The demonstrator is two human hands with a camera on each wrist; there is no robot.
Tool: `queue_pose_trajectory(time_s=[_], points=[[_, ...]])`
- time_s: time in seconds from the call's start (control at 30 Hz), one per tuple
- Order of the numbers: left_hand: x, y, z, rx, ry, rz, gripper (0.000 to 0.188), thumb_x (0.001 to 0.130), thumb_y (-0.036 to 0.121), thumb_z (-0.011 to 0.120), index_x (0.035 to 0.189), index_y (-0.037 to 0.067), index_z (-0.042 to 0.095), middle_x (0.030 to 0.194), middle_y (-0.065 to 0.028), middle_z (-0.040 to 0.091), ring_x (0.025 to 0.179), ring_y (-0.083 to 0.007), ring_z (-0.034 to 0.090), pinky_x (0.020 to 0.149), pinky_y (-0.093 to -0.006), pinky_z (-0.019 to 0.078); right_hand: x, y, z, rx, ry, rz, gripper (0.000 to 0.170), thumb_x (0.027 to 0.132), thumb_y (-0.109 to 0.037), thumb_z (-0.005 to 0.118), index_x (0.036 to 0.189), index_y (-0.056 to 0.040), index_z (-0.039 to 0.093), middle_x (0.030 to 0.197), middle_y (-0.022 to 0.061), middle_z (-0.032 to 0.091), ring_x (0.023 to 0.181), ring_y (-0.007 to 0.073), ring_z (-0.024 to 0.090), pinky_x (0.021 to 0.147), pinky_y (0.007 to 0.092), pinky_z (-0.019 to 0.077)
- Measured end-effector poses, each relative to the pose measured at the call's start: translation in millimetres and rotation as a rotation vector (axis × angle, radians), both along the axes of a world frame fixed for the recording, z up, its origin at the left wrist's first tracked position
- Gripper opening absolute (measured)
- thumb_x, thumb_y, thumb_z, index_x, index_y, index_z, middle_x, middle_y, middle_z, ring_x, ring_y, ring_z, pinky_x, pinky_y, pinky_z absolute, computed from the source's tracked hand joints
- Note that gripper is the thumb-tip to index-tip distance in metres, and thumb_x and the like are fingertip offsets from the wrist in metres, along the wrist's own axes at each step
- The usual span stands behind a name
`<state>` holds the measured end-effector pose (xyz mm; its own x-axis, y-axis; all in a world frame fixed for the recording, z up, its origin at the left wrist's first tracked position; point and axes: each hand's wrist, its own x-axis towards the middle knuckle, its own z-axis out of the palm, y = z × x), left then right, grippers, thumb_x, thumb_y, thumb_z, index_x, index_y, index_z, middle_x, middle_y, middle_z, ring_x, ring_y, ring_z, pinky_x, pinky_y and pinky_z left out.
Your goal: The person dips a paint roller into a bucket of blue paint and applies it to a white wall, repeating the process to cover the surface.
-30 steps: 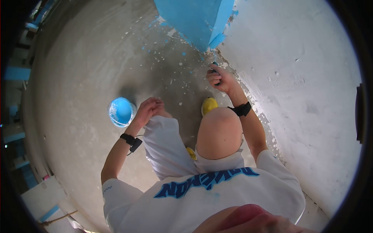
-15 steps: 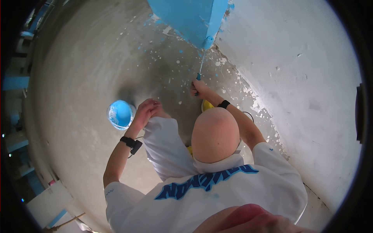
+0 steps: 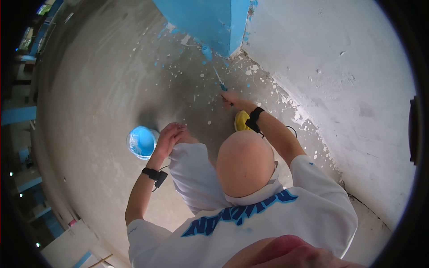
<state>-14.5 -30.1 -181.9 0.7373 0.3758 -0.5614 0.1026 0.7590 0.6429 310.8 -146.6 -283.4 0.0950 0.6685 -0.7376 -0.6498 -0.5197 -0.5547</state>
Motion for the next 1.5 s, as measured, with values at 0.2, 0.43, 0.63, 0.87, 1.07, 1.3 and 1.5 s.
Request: queue_pose_trajectory(time_s=[0.2,0.43,0.63,0.87,1.07,1.3,1.5], points=[[-12,-1,6,-0.022,-0.042,0.06,0.023,0.09,0.002,0.051,0.113,-0.002,0.052,0.112,-0.0152,0.06,0.106,-0.0234,0.06,0.094,-0.0344,0.0495,5,23,25,-0.03,-0.167,0.025,0.03,0.092,-0.02,0.051,0.067,-0.0132,0.034,0.051,-0.003,0.029,0.041,0.0098,0.03,0.04,0.029,0.0257],[-24,-4,-2,-0.042,-0.092,0.122,0.023,0.091,0.003,0.051,0.114,-0.002,0.052,0.111,-0.015,0.06,0.107,-0.0242,0.06,0.093,-0.0347,0.0499,-31,-35,65,-0.006,-0.106,-0.059,0.032,0.092,-0.022,0.053,0.066,-0.0141,0.035,0.05,-0.0034,0.029,0.039,0.0091,0.03,0.039,0.0274,0.0243],[-19,-6,-1,-0.003,-0.115,0.07,0.024,0.092,0.005,0.05,0.116,-0.001,0.051,0.113,-0.0143,0.06,0.111,-0.0238,0.059,0.095,-0.0341,0.048,-7,-78,78,-0.059,-0.156,-0.272,0.032,0.091,-0.024,0.053,0.066,-0.0164,0.035,0.049,-0.0053,0.027,0.036,0.0074,0.027,0.036,0.0245,0.0183],[-12,-4,1,-0.005,-0.069,0.017,0.025,0.092,0.005,0.05,0.116,-0.001,0.051,0.115,-0.0138,0.059,0.111,-0.0233,0.058,0.095,-0.0338,0.0475,7,-13,11,0.024,0.033,-0.272,0.031,0.093,-0.019,0.046,0.065,-0.0159,0.033,0.05,-0.0044,0.024,0.039,0.0099,0.025,0.04,0.0283,0.0218],[-10,-3,2,-0.027,-0.062,-0.004,0.024,0.092,0.004,0.05,0.116,-0.001,0.051,0.114,-0.0135,0.058,0.11,-0.0232,0.058,0.095,-0.0343,0.0481,0,10,1,0.008,0.158,-0.349,0.028,0.091,-0.014,0.041,0.065,-0.0151,0.033,0.05,-0.0032,0.024,0.04,0.011,0.025,0.041,0.0294,0.0221],[-12,-5,7,-0.03,-0.04,0.011,0.024,0.092,0.004,0.05,0.115,-0.001,0.052,0.113,-0.0131,0.058,0.11,-0.0226,0.059,0.094,-0.033,0.0484,-21,-3,13,0.03,0.113,-0.275,0.031,0.09,-0.013,0.042,0.061,-0.0149,0.032,0.05,-0.0026,0.026,0.04,0.0109,0.027,0.041,0.0298,0.0224],[-6,-1,6,-0.02,-0.03,-0.006,0.024,0.091,0.004,0.05,0.115,-0.001,0.051,0.112,-0.0124,0.059,0.11,-0.0225,0.059,0.096,-0.0331,0.0474,4,-4,-4,0.058,0.045,-0.322,0.032,0.09,-0.014,0.044,0.061,-0.0146,0.031,0.05,-0.0026,0.027,0.039,0.0112,0.027,0.04,0.0301,0.0217]])
